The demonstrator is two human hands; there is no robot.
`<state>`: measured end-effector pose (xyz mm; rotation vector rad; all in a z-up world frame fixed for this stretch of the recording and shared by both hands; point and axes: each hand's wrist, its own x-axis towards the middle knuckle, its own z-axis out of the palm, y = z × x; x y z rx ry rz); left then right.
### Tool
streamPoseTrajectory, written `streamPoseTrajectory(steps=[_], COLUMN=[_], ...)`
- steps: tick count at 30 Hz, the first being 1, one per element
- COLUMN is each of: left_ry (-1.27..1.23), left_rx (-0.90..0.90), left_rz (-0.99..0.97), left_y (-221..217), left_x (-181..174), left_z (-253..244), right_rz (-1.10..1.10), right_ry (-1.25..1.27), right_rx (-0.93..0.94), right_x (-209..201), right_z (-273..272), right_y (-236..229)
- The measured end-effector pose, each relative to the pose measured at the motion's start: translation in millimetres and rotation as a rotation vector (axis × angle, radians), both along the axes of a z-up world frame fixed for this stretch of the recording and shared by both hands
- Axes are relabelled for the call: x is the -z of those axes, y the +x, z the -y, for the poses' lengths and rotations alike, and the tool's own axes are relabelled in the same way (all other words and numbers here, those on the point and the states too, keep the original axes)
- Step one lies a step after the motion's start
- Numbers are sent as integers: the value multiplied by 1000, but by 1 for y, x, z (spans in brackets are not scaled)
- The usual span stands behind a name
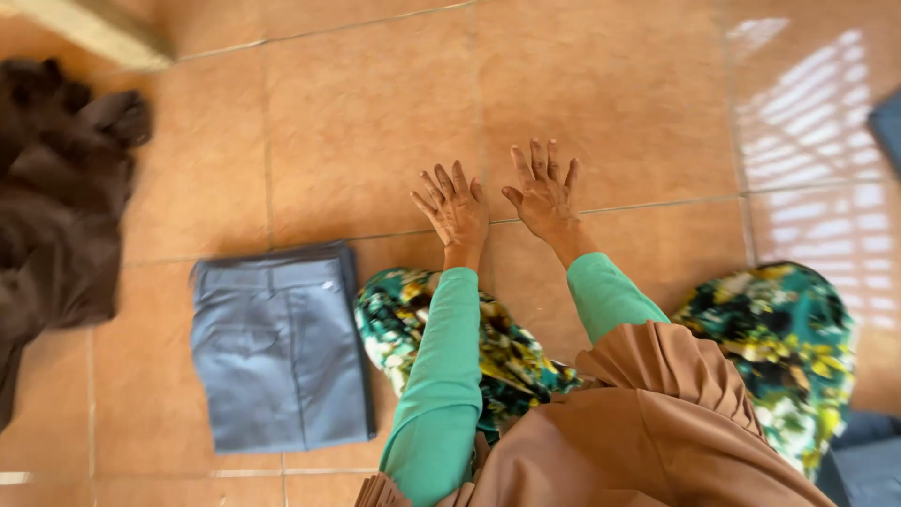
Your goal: Folding grey trousers into a neat rectangular shape and stacking them on the floor.
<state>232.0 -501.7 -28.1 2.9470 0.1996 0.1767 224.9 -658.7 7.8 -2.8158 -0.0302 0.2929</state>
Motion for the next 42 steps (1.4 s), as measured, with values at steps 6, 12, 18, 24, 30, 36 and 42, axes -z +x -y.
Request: streamPoseTrajectory(steps=[6, 12, 18, 24, 30, 36, 42], left_ry=[-14, 55, -12, -172, -163, -256, -614], left_rx=[180, 281, 486, 936, 1213, 1368, 1314], left_rz=[-10, -221, -200, 118, 65, -260, -927], left_y=[-9, 11, -23, -165, -283, -340, -311], left_x=[25, 60, 48, -7, -5, 7, -10], left_z=[95, 132, 281, 435, 499, 487, 481], right_rz=[-17, 35, -4, 3, -19, 499, 767], right_ry=[-24, -13, -104, -181, -182, -539, -955], right_rx=[196, 303, 535, 945, 1155, 1207, 1563], right_x=[3, 13, -25, -12, 21, 59, -126], right_z=[76, 126, 256, 372, 404, 416, 443], right_y=[-31, -45, -111, -250, -378, -444, -521])
